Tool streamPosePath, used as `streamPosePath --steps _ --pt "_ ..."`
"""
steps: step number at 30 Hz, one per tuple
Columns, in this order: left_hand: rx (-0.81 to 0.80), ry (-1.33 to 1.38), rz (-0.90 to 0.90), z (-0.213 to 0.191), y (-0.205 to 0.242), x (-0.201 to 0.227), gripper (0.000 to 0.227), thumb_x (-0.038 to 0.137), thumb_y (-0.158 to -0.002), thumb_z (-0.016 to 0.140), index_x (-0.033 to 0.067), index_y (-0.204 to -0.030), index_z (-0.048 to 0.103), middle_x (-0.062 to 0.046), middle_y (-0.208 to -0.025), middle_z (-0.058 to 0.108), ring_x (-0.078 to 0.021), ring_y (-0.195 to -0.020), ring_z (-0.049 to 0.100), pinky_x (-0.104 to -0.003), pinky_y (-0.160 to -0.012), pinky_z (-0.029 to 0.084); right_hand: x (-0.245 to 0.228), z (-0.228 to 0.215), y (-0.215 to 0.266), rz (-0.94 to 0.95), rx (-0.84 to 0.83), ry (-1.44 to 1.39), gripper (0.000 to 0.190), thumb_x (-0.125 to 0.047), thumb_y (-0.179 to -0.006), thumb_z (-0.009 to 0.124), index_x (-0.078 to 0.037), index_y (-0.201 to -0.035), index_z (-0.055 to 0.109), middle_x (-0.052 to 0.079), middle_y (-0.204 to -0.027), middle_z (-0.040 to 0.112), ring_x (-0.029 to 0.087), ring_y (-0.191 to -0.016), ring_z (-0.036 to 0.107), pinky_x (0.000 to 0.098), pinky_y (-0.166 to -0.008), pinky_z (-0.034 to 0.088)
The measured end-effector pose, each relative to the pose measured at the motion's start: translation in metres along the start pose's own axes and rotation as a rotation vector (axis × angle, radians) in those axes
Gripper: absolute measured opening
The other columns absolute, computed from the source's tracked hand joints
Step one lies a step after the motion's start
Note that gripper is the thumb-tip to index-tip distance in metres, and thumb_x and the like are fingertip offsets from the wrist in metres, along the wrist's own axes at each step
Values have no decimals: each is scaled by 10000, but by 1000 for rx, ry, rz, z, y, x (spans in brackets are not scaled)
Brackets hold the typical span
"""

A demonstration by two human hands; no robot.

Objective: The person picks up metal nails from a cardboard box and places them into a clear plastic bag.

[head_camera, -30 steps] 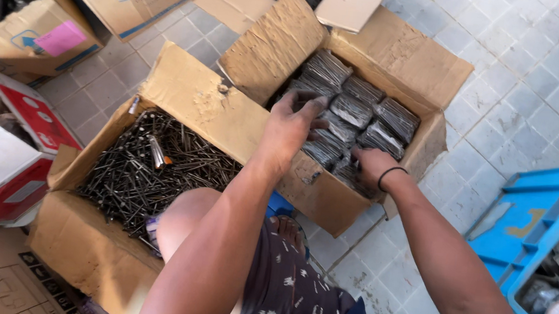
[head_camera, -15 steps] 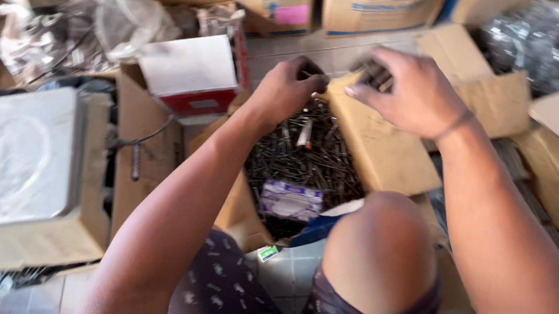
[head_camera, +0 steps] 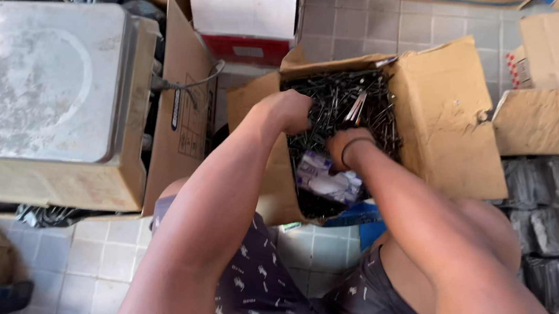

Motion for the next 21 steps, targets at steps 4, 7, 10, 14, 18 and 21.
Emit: streamPosePath --steps 4,7,10,14,18,21 --pt "161 102 95 -16 -8 9 453 360 -998 700 46 -1319 760 -266 -1240 798 -503 -1204 773 -647 -977 654 -5 27 -10 -97 -23 10 424 -446 -973 775 -118 -1229 856 134 -1149 855 359 -1099 822 563 -868 686" --pt "226 134 117 -22 -4 13 453 399 -1012 704 59 -1309 745 -252 -1233 792 -500 -1195 772 -632 -983 655 -3 59 -37 -165 -104 -84 476 -465 -1012 763 -78 -1277 843 163 -1187 848 378 -1167 806 549 -955 679" --pt "214 108 92 -27 -3 6 439 384 -1008 708 68 -1308 765 -249 -1217 799 -499 -1195 776 -637 -974 655 8 59 -47 -144 -123 -128 527 -450 -997 771 -62 -1349 823 173 -1328 831 390 -1299 773 557 -1046 665" --pt "168 107 58 -26 3 -5 451 384 -998 716 73 -1320 775 -235 -1248 802 -490 -1217 771 -623 -998 653 7 55 -33 -149 -98 -235 782 -454 -958 807 -44 -1587 590 229 -1399 788 419 -1346 742 569 -1125 626" --pt "167 137 17 -25 -8 -14 485 439 -985 705 117 -1340 780 -213 -1329 800 -457 -1295 753 -603 -1054 644 22 33 -48 -172 40 -393 784 -387 -935 774 -88 -1637 593 277 -1391 785 493 -1355 720 609 -1160 593" --pt "204 189 -4 -15 -36 -35 528 480 -985 679 132 -1377 748 -204 -1394 783 -437 -1334 738 -577 -1090 636 56 -35 -22 -154 206 -423 679 -309 -982 738 -115 -1619 603 369 -1372 764 589 -1355 678 694 -1224 527"
Point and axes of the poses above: each hand's wrist, its own y-axis away from the middle knuckle, its own z-axis out of the palm, x = y × z, the point moved 4 cm from there along -y, towards the middle knuckle
